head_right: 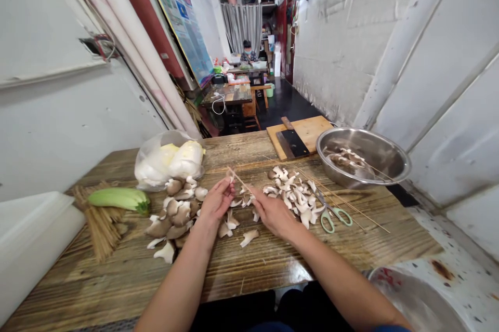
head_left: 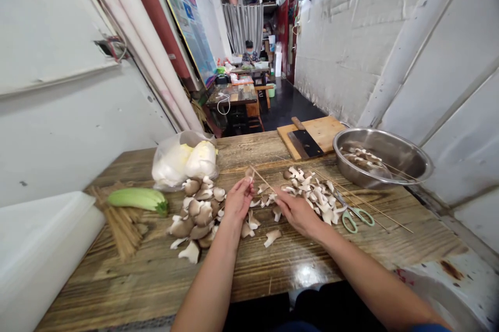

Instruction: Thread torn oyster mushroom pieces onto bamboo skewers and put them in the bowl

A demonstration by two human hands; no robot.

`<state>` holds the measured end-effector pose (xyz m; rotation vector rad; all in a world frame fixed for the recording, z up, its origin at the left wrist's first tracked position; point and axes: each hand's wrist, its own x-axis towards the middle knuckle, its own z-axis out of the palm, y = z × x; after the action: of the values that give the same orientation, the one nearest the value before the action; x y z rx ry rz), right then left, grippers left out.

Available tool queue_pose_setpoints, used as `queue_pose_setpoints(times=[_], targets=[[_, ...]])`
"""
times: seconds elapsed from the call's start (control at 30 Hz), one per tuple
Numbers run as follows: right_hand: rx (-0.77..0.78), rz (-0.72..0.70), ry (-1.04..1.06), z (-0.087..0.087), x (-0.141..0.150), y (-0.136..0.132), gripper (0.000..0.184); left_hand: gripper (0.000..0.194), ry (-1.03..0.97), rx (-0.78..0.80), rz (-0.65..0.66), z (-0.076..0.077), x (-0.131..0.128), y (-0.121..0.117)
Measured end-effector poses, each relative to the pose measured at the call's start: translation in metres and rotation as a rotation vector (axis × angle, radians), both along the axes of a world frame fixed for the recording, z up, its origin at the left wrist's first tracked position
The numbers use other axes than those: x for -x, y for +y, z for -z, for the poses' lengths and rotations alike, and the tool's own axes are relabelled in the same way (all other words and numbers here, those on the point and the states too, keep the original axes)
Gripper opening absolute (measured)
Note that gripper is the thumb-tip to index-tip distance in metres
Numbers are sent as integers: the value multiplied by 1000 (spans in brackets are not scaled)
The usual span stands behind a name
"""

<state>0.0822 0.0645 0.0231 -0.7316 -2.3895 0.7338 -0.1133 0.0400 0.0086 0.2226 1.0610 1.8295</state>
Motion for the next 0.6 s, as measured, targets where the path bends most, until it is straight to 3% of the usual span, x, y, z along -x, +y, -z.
queue_pose_setpoints(times=[0.17,0.6], targets=[[-160,1,-204,1,-1,-2,42,5,-37,20,-44,-5,9,-1],[-248,101,-407,4,-1,-2,43,4,-125,-19,-11,-7,13,-2]])
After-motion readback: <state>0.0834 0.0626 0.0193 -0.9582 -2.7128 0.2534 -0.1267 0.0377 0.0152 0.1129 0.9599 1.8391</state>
